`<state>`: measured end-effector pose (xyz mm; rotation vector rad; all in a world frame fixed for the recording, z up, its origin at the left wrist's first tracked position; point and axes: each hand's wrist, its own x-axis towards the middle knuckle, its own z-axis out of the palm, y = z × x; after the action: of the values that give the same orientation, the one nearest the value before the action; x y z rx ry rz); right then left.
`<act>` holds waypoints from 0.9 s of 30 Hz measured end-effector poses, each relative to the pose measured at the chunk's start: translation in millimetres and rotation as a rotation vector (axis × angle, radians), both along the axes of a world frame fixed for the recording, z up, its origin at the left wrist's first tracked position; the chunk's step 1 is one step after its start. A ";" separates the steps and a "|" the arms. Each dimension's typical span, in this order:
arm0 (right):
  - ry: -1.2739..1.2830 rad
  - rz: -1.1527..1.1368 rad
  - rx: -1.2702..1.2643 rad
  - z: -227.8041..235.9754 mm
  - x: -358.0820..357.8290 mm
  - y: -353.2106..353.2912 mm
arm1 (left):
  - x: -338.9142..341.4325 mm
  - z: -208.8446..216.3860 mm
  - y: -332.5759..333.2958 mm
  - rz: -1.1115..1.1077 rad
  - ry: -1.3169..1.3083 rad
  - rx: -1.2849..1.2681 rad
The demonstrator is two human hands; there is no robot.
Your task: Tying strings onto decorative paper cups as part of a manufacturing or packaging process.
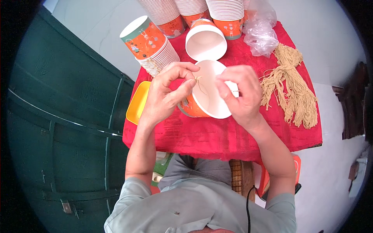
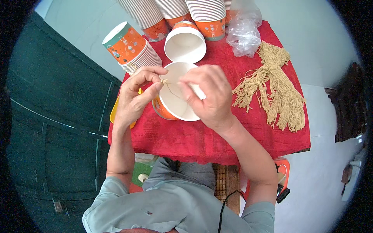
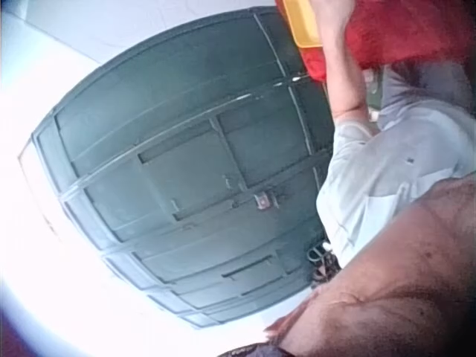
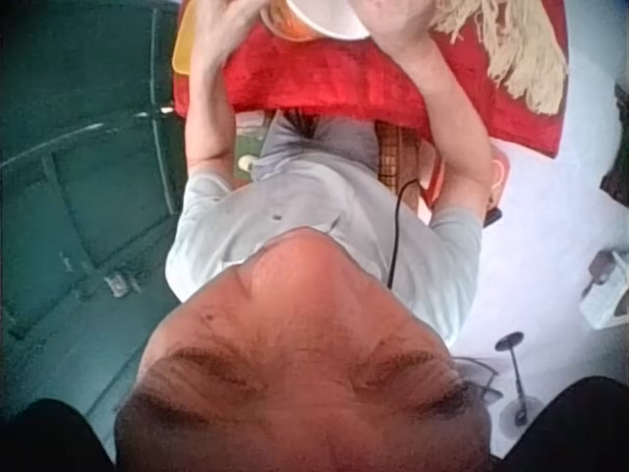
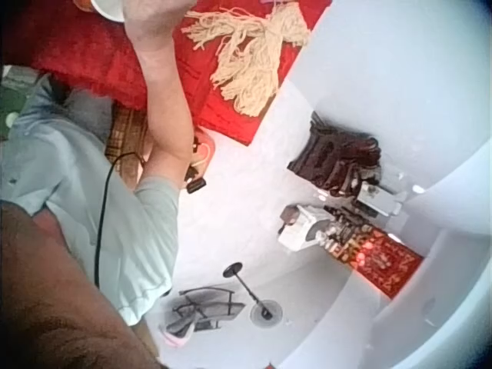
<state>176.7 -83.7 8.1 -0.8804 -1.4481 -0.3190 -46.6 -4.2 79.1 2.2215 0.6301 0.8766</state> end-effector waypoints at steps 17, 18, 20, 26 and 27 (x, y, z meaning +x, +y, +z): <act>0.624 0.626 -0.494 -5.7 -2.5 21.3 | 42.8 -31.2 20.9 -0.107 -0.281 -0.103; 0.679 0.669 -0.489 -6.6 -2.1 22.5 | 44.0 -33.1 21.0 -0.112 -0.284 -0.093; 0.680 0.651 -0.488 -6.8 -0.3 21.8 | 44.5 -34.9 20.6 -0.098 -0.290 -0.117; 0.680 0.617 -0.473 -2.0 -2.7 22.4 | 44.1 -36.5 23.1 -0.140 -0.350 -0.131; 0.697 0.611 -0.476 -0.1 -4.0 22.6 | 43.7 -36.4 23.1 -0.138 -0.353 -0.135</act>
<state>172.7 -61.2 8.1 -0.7592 -1.0604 0.7538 -3.0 18.9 42.7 1.9029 0.3524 1.0864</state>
